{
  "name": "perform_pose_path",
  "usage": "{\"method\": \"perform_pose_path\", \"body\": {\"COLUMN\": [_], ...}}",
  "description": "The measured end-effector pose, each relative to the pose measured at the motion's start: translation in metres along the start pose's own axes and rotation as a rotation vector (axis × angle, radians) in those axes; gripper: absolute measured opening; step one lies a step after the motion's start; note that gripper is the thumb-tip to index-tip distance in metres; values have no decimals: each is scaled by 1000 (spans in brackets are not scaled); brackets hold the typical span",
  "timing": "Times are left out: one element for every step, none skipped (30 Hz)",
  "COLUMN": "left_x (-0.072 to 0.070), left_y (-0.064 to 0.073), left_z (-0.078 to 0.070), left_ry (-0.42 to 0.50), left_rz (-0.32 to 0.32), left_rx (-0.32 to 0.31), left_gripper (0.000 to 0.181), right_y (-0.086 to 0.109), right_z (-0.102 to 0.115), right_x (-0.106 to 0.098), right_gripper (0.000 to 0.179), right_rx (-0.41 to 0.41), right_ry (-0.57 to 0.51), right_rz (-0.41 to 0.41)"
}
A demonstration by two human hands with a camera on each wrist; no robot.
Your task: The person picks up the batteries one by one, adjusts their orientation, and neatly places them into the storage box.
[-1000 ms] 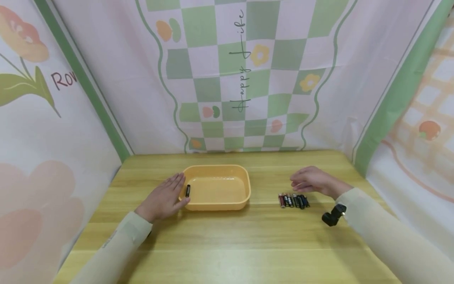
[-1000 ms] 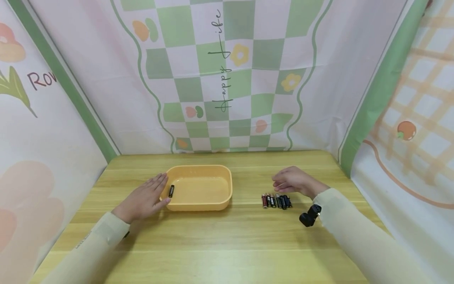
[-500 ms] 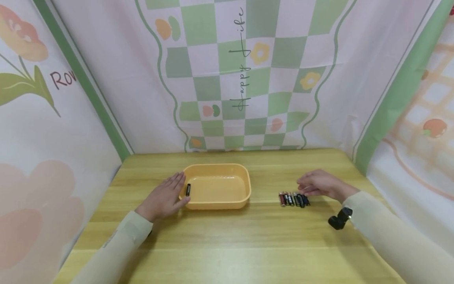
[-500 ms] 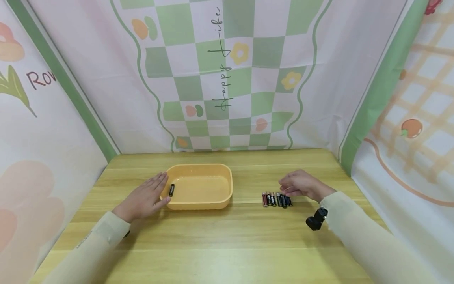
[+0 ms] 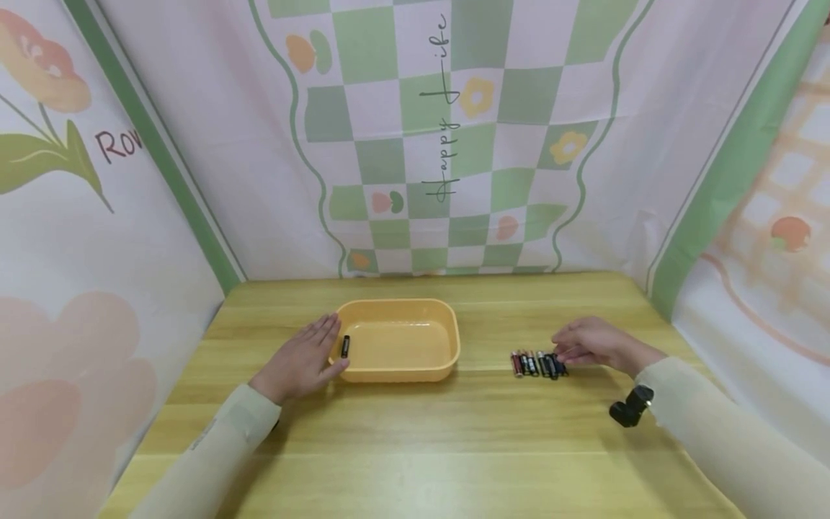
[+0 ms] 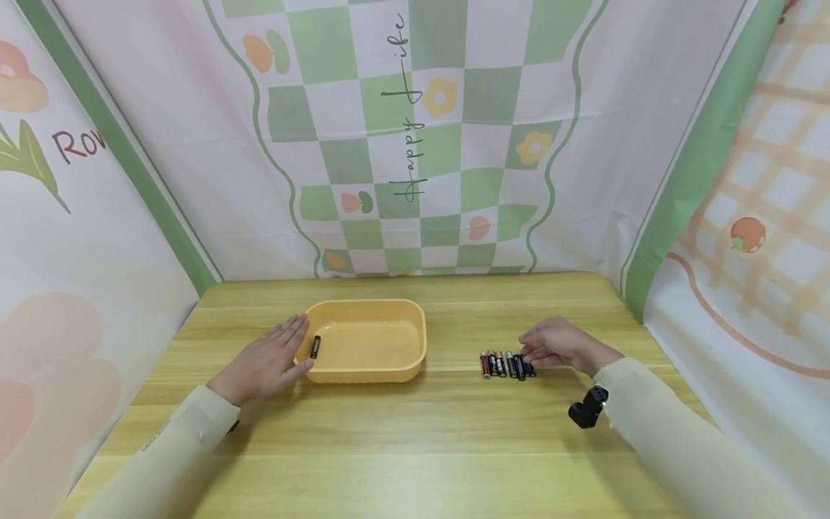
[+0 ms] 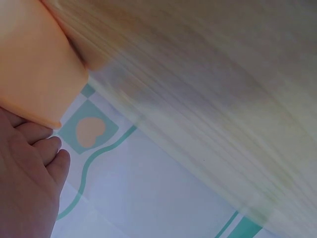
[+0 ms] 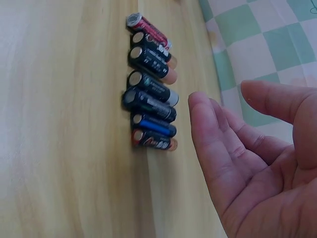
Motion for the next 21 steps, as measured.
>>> {"method": "perform_pose_path", "body": {"left_x": [-1, -1, -1, -1, -1, -1, -1, -1, -1, 0, 0, 0, 0, 1, 1, 0, 0, 0, 0, 0, 0], "left_y": [0, 0, 0, 0, 0, 0, 0, -1, -1, -1, -1, -1, -1, -1, -1, -1, -1, -1, -1, -1, -1], "left_z": [0, 0, 0, 0, 0, 0, 0, 0, 1, 1, 1, 1, 1, 1, 1, 1, 0, 0, 0, 0, 0], "left_ry": [0, -1, -1, -2, -2, -2, -1, -4, -5, -7, -7, -8, -9, -9, -8, -7, -5, -5, -4, -4, -4], "left_rz": [-2, -3, -4, -6, -7, -6, -4, 0, 3, 7, 11, 12, 15, 17, 16, 14, 12, 12, 10, 9, 9], "left_rx": [1, 1, 2, 3, 4, 4, 4, 2, 2, 1, 0, 0, -2, -3, -2, -2, -1, -2, -1, -2, -2], "left_gripper": [83, 83, 83, 83, 83, 83, 83, 83, 83, 84, 84, 84, 84, 84, 84, 83, 83, 83, 83, 83, 83], "right_y": [0, 0, 0, 1, 1, 2, 2, 3, 3, 3, 3, 3, 3, 3, 3, 3, 3, 4, 4, 3, 3], "right_z": [-1, -3, -4, -6, -7, -8, -10, -12, -13, -15, -16, -17, -18, -19, -20, -21, -21, -22, -23, -24, -25], "right_x": [-1, -2, -3, -4, -4, -4, -5, -4, -4, -4, -4, -4, -3, -3, -3, -3, -4, -4, -4, -5, -5], "right_gripper": [43, 43, 43, 42, 42, 42, 43, 43, 42, 42, 42, 41, 40, 39, 38, 37, 36, 36, 35, 35, 35], "right_rx": [1, 4, 2, 3, 4, 5, 6, 8, 10, 12, 14, 14, 13, 13, 15, 16, 16, 16, 18, 22, 23], "right_ry": [-1, -5, -3, -3, -2, -3, -2, -5, -5, -10, -13, -14, -14, -14, -14, -12, -7, -4, -1, -2, 4], "right_rz": [-1, -4, -4, -7, -8, -10, -10, -10, -9, -8, -6, -4, -2, -1, -3, -3, -2, -2, -4, -9, -9]}}
Point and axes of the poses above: each hand's wrist, its own y-axis away from the middle knuckle, its own x-axis out of the palm, z = x × y, the point moved 5 cm from there along -y, towards the middle knuckle, and after that the axes turned 12 degrees about z, right-handed, at the moved point
